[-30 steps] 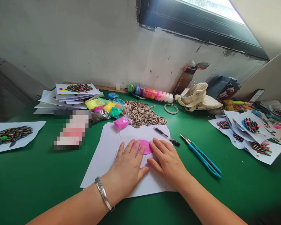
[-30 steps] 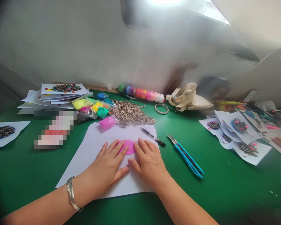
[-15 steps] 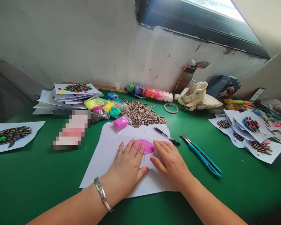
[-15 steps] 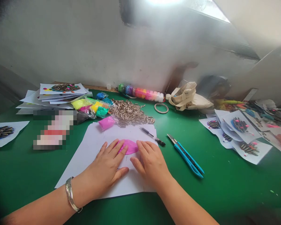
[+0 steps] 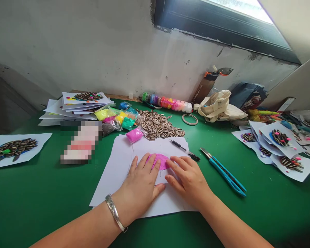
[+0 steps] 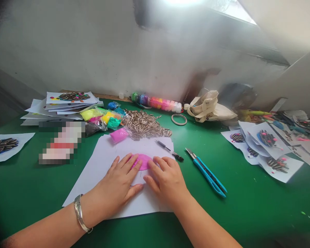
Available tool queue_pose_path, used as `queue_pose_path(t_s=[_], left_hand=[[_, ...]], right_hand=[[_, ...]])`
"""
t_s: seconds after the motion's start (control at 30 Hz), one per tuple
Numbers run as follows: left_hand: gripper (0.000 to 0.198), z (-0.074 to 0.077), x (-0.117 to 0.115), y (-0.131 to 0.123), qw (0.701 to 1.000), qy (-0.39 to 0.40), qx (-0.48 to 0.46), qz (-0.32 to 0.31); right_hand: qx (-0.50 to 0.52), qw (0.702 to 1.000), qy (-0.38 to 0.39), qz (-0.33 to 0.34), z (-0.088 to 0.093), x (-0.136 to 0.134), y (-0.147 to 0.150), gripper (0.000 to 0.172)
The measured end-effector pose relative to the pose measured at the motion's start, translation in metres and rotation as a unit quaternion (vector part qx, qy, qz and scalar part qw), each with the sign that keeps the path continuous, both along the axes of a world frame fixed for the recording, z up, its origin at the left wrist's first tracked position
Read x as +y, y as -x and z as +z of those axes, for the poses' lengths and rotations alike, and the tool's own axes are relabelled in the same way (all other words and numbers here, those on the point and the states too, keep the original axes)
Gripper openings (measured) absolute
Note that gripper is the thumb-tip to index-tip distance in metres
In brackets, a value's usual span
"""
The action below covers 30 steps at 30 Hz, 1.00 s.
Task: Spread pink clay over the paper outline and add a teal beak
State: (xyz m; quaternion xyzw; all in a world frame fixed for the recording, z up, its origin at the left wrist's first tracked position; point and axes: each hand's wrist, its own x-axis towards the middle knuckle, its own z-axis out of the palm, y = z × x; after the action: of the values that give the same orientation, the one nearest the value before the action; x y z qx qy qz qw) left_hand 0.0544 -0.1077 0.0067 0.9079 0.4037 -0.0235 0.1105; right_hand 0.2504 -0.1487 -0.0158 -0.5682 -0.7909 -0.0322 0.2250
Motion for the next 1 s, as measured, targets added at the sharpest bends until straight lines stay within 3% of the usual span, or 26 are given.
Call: queue_pose_path(t_s=[0.27, 0.53, 1.0], left_hand=[[0.061, -0.0042, 0.0004, -0.0002, 1.000, -0.022, -0.013, -0.007], [0.061, 0.0011, -0.0001, -0.0009, 1.000, -0.005, -0.008, -0.006], [0.060, -0.0013, 0.0001, -0.0006, 1.000, -0.009, -0.012, -0.008]], right_hand=[[-0.025, 1.000, 0.009, -0.012, 0.0022, 0.0009, 0.0011, 0.032], [-0.024, 0.999, 0.015, -0.018, 0.0048, 0.0021, 0.0041, 0.028], [-0.045, 0.998, 0.035, -0.015, 0.0007, 0.0013, 0.0033, 0.034]])
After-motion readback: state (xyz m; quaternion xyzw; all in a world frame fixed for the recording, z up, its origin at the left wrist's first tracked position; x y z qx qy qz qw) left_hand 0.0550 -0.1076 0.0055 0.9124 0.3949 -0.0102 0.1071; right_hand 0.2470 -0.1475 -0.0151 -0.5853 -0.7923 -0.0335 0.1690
